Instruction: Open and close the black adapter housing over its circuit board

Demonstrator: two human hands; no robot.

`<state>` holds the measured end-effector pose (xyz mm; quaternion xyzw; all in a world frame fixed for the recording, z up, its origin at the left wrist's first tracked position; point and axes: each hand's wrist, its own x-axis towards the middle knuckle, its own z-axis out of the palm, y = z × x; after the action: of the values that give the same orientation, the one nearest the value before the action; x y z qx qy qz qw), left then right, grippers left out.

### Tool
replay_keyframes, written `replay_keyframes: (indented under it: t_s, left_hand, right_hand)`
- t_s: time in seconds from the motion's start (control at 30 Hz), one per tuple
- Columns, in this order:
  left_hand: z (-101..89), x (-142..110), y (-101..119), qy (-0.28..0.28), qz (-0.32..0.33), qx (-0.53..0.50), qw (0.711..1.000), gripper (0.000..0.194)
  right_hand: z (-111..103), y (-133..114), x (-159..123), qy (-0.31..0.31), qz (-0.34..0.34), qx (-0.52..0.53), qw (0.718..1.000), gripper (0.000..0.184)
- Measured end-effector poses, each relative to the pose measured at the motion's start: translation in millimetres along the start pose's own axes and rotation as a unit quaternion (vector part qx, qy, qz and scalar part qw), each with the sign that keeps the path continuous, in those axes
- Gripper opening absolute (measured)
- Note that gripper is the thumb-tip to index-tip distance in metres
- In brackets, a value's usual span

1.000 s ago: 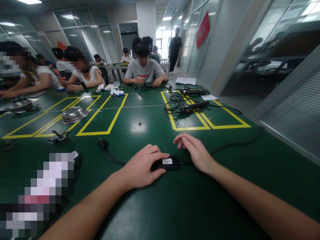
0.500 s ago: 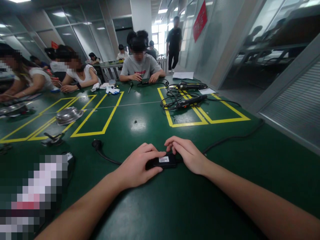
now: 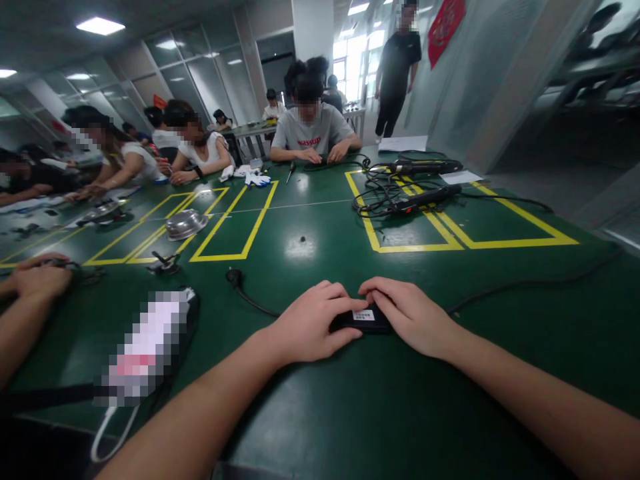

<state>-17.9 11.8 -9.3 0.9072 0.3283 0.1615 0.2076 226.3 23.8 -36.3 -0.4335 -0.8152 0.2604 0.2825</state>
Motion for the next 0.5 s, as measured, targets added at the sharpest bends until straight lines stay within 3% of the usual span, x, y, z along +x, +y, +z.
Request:
replay_keyframes:
  t_s: [0.1,0.23,0.33,0.5]
  left_hand:
    - [1.9,1.6,-1.8,0.042,-0.041,-0.027,0.998,0.032]
    - [5.3,4.1,-6.4,0.112,-0.123,0.021,0.986,0.018]
    - [6.3,5.2,-9.4,0.095,-0.139,0.027,0.985,0.013]
    - [-2.6,1.1,-5.1,0.089,-0.082,0.048,0.991,0.012]
  right_hand:
    - [-1.4,2.5,-2.1,0.029,0.003,0.023,0.999,0.028]
    - [-7.6,-0.3,-5.1,0.064,0.019,0.019,0.998,0.019]
    - [-15.2,-6.3,-8.2,0.016,0.028,-0.034,0.999,0.014]
    - [-24.9,-13.6,-15.7,-0.081,0.021,-0.099,0.992,0.013]
